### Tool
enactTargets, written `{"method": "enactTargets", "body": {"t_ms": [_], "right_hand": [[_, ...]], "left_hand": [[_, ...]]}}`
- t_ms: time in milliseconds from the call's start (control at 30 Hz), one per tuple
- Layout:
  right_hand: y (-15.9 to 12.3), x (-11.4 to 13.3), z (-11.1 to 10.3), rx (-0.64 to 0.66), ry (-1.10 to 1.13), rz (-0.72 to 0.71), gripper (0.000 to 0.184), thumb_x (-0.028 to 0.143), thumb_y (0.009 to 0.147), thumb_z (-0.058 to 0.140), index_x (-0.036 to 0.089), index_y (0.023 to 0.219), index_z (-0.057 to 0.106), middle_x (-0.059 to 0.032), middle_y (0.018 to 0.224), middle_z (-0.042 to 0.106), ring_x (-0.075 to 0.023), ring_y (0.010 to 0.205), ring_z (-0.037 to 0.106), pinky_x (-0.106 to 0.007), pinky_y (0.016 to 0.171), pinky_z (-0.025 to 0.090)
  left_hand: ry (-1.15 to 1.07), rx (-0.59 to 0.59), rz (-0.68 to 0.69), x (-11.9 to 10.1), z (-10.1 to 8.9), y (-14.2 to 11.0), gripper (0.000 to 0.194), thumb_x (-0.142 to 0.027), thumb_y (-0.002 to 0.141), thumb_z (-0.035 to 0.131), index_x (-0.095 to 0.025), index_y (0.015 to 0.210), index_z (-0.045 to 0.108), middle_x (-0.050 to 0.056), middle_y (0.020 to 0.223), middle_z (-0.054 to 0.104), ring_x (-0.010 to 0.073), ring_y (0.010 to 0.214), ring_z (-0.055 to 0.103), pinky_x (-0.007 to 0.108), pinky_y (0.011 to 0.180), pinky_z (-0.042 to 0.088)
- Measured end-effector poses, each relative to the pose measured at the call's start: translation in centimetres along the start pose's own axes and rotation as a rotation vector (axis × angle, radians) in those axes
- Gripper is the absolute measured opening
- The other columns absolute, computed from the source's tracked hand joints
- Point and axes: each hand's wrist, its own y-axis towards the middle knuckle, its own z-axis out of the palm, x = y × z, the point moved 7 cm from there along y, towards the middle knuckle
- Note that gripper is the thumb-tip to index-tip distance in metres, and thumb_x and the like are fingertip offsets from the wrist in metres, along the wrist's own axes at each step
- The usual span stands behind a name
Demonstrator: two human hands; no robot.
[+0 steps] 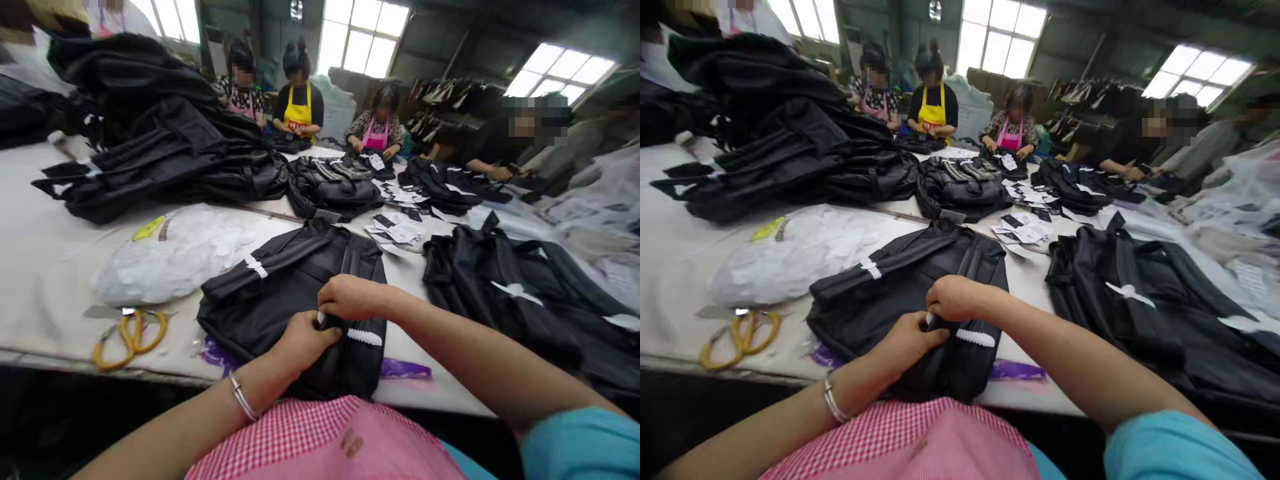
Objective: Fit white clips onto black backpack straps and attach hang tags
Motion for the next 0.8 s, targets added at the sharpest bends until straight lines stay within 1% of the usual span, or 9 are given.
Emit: {"method": "enactTargets", "body": {"t_ms": [67,133,233,300,367,500,600,800], "right_hand": [[-0.2,0.0,-0.4,0.001,0.063,-0.033,0.023,0.016,0.081,0.054,0.015,0.089,0.076,-0.0051,0.086,0.074,-0.0159,0.075,0.064,-0.022,0.067,0.043],[-0.4,-0.2,-0.8,-0.032,0.126,-0.039,0.022,0.016,0.081,0.056,0.016,0.088,0.076,-0.0039,0.085,0.074,-0.0147,0.074,0.064,-0.021,0.068,0.043],[-0.8,-1.0,-1.3,-0.155,0.219,0.007,0.021,0.018,0.083,0.055,0.015,0.088,0.075,-0.0034,0.084,0.073,-0.014,0.074,0.064,-0.021,0.069,0.044],[-1.0,-1.3,-1.1,-0.192,0.247,0.021,0.021,0.018,0.083,0.055,0.015,0.089,0.075,-0.0034,0.084,0.073,-0.0139,0.074,0.063,-0.021,0.069,0.044],[-1.1,-1.4,-0.7,-0.159,0.274,0.001,0.021,0.018,0.083,0.055,0.015,0.089,0.075,-0.0034,0.084,0.072,-0.014,0.074,0.063,-0.021,0.07,0.044],[-1.0,-1.7,-0.3,-0.045,0.347,-0.036,0.02,0.022,0.084,0.057,0.014,0.089,0.075,-0.0034,0.083,0.071,-0.0142,0.075,0.063,-0.021,0.07,0.045],[-0.7,-2.1,-0.4,0.002,0.366,-0.025,0.021,0.023,0.083,0.057,0.014,0.089,0.076,-0.0029,0.081,0.072,-0.014,0.073,0.063,-0.021,0.07,0.045],[-0.5,-2.5,-0.3,0.079,0.334,0.004,0.023,0.022,0.079,0.058,0.016,0.09,0.077,-0.0016,0.086,0.074,-0.0137,0.073,0.063,-0.021,0.069,0.044]], "left_hand": [[-0.049,0.002,-0.003,0.1,0.1,0.1,0.02,-0.029,0.069,0.071,-0.012,0.079,0.07,0.003,0.071,0.068,0.0165,0.065,0.056,0.026,0.058,0.039],[-0.101,0.005,-0.009,0.2,0.2,0.2,0.02,-0.029,0.069,0.071,-0.013,0.081,0.071,0.002,0.073,0.069,0.0168,0.066,0.058,0.026,0.059,0.04],[-0.19,0.01,-0.015,0.4,0.3,0.3,0.02,-0.028,0.07,0.071,-0.013,0.083,0.072,0.002,0.076,0.07,0.017,0.068,0.06,0.027,0.062,0.043],[-0.205,0.017,-0.03,0.7,0.3,0.3,0.019,-0.027,0.07,0.071,-0.013,0.081,0.072,0.002,0.073,0.069,0.0164,0.065,0.059,0.026,0.061,0.043],[-0.199,0.034,-0.045,1.1,0.5,0.3,0.018,-0.028,0.071,0.07,-0.012,0.079,0.072,0.002,0.069,0.066,0.0151,0.062,0.057,0.026,0.059,0.042],[-0.16,0.066,-0.065,1.7,0.8,0.5,0.02,-0.032,0.073,0.068,-0.012,0.078,0.071,0.0,0.065,0.063,0.0135,0.057,0.053,0.026,0.056,0.038],[-0.155,0.071,-0.069,1.9,0.9,0.6,0.021,-0.032,0.072,0.068,-0.012,0.078,0.071,0.001,0.065,0.063,0.0138,0.057,0.052,0.026,0.056,0.038],[-0.194,0.081,-0.069,1.8,1.0,0.4,0.021,-0.03,0.07,0.069,-0.011,0.08,0.071,0.003,0.069,0.065,0.0144,0.059,0.053,0.027,0.058,0.04]]}}
